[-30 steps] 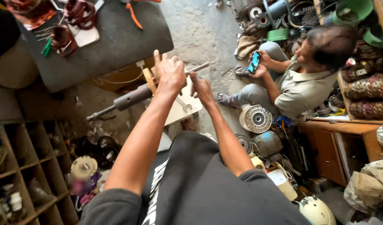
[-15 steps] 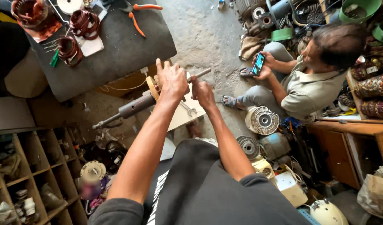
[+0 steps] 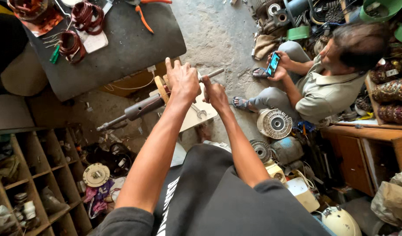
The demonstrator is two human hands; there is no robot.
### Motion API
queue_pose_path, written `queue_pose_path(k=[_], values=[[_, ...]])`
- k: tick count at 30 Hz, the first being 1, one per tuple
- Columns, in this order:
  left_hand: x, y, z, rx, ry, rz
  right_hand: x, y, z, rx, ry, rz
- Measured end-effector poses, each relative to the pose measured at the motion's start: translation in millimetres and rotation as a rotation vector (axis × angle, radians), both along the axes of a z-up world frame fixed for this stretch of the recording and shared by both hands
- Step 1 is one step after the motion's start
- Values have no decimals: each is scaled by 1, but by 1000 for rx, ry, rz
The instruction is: The person winds copper wire onto a wooden spool mounted on a lathe, using a crank to rotate the spool. They then use pliers to cut the wire and remove the spool from the lathe.
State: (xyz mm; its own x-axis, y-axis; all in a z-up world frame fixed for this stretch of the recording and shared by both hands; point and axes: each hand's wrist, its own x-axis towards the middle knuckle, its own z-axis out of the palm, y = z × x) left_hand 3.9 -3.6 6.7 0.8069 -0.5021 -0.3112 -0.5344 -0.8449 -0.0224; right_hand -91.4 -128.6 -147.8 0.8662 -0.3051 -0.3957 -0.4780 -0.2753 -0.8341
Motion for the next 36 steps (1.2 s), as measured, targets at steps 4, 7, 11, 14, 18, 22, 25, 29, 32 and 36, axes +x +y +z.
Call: queue_pose_path(k=[4,7,11,14,18,22,25,29,32,36], values=[[-5,4,1,-134,-138,-34,-9,4,-20,-511,-143,111],[-5,3,2,-70,-44,-3,-27,3,-17,-478,155,66],[-13,6,3,-99,-80,-14,-29,-3,2,-142,5,44],[-6,1,11,-72,-25,0,1,-16,3,-168,3,50],[-15,5,11,-148,-62,5,-26,-12,-22,-453,-115,138],[-7,2,12,-49,13,34,-31,-13,-23,-317,255,143],[-27,7,7,-221,-233,-1,-23,-20,-12,-201,66,117],[-6,-3,16,-22,8,13,10,-36,-6,-73,-49,45],[-10,3,2,-36,26,10,-14,-27,-25,-253,-33,132],[-5,2,-22,-173,-200,-34,-31,-33,-33,-473,-104,219]])
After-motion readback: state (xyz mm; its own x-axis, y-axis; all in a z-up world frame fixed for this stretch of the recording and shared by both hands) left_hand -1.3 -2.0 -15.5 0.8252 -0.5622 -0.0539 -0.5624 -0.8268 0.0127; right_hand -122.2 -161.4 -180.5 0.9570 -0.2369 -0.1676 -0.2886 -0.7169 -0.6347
